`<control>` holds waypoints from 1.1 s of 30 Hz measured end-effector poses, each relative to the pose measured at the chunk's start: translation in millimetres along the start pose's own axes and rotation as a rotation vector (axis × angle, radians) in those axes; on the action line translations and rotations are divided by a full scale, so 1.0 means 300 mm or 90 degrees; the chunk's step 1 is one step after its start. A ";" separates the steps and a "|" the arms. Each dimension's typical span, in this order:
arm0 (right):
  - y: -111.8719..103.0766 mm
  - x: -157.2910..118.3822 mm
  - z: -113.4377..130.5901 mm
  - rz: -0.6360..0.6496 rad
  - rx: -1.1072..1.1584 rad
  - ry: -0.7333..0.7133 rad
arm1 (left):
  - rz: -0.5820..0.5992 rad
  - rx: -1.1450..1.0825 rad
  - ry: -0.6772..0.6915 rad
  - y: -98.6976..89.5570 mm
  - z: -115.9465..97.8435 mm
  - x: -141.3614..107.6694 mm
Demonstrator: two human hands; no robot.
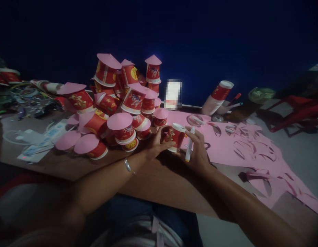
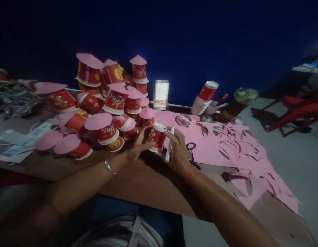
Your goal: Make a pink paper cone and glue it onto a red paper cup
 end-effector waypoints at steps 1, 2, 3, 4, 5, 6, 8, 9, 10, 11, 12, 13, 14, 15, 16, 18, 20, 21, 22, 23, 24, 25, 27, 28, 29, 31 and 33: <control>0.002 -0.001 0.000 -0.001 0.000 0.001 | 0.003 0.010 0.001 0.002 -0.003 0.000; 0.003 -0.002 0.000 -0.004 0.002 -0.001 | 0.005 0.016 0.000 0.003 -0.005 -0.001; 0.004 -0.003 0.000 -0.006 0.004 -0.004 | 0.006 0.018 -0.002 0.005 -0.006 -0.002; 0.005 -0.004 -0.001 -0.006 0.006 -0.007 | 0.006 0.015 -0.004 0.006 -0.007 -0.003; 0.006 -0.005 -0.001 -0.002 0.008 -0.009 | 0.004 0.011 -0.007 0.006 -0.006 -0.005; 0.006 -0.006 -0.003 0.003 0.011 -0.010 | 0.003 0.008 -0.012 0.005 -0.005 -0.007; 0.006 -0.007 -0.005 0.009 0.021 -0.011 | 0.006 -0.004 -0.021 0.001 0.001 -0.009; 0.006 -0.007 -0.006 0.008 0.027 -0.014 | 0.008 -0.014 -0.023 -0.002 0.004 -0.010; 0.005 -0.007 -0.006 0.005 0.034 -0.016 | 0.012 -0.025 -0.025 -0.006 0.008 -0.011; 0.005 -0.007 -0.006 0.003 0.039 -0.020 | 0.018 -0.038 -0.027 -0.010 0.012 -0.011; 0.004 -0.006 -0.006 0.001 0.042 -0.023 | 0.024 -0.050 -0.029 -0.013 0.015 -0.011; 0.004 -0.006 -0.005 0.000 0.043 -0.024 | 0.029 -0.059 -0.032 -0.016 0.017 -0.010; 0.003 -0.005 -0.005 0.000 0.041 -0.024 | 0.033 -0.062 -0.035 -0.018 0.019 -0.009; 0.003 -0.004 -0.004 0.000 0.038 -0.023 | 0.037 -0.062 -0.037 -0.018 0.019 -0.008; 0.003 -0.004 -0.004 -0.001 0.034 -0.021 | 0.039 -0.058 -0.038 -0.016 0.018 -0.008; 0.004 -0.004 -0.005 0.003 0.026 -0.018 | 0.038 -0.049 -0.039 -0.007 0.012 -0.008; 0.006 -0.005 -0.006 0.011 0.020 -0.018 | 0.030 -0.045 -0.055 0.004 0.007 -0.010; 0.007 -0.006 -0.006 0.015 0.017 -0.019 | 0.024 -0.041 -0.065 0.009 0.006 -0.012; 0.008 -0.006 -0.006 0.019 0.015 -0.019 | 0.017 -0.033 -0.075 0.012 0.005 -0.013; 0.009 -0.007 -0.007 0.022 0.013 -0.018 | 0.009 -0.025 -0.082 0.014 0.005 -0.014; 0.010 -0.007 -0.007 0.026 0.015 -0.019 | 0.003 -0.016 -0.085 0.014 0.006 -0.015; 0.010 -0.007 -0.007 0.030 0.022 -0.019 | -0.003 -0.010 -0.084 0.012 0.006 -0.015; 0.009 -0.007 -0.007 0.036 0.049 -0.015 | -0.012 -0.010 -0.076 0.004 0.008 -0.015; 0.007 -0.007 -0.009 0.037 0.066 -0.007 | -0.013 -0.019 -0.067 -0.001 0.009 -0.015; 0.006 -0.007 -0.011 0.037 0.083 0.002 | -0.009 -0.032 -0.058 -0.005 0.009 -0.014; 0.004 -0.007 -0.016 0.041 0.108 0.029 | 0.011 -0.069 -0.049 -0.010 0.011 -0.011; 0.005 -0.007 -0.020 0.057 0.123 0.049 | 0.026 -0.114 -0.051 -0.010 0.012 -0.009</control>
Point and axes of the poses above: each hand's wrist, its own x-axis towards the middle knuckle, its own y-axis out of the palm, z = x × y, the point moved 2 cm from there along x, towards the middle knuckle, and after that the axes turned 11 degrees about -x, right-handed, at the moved point
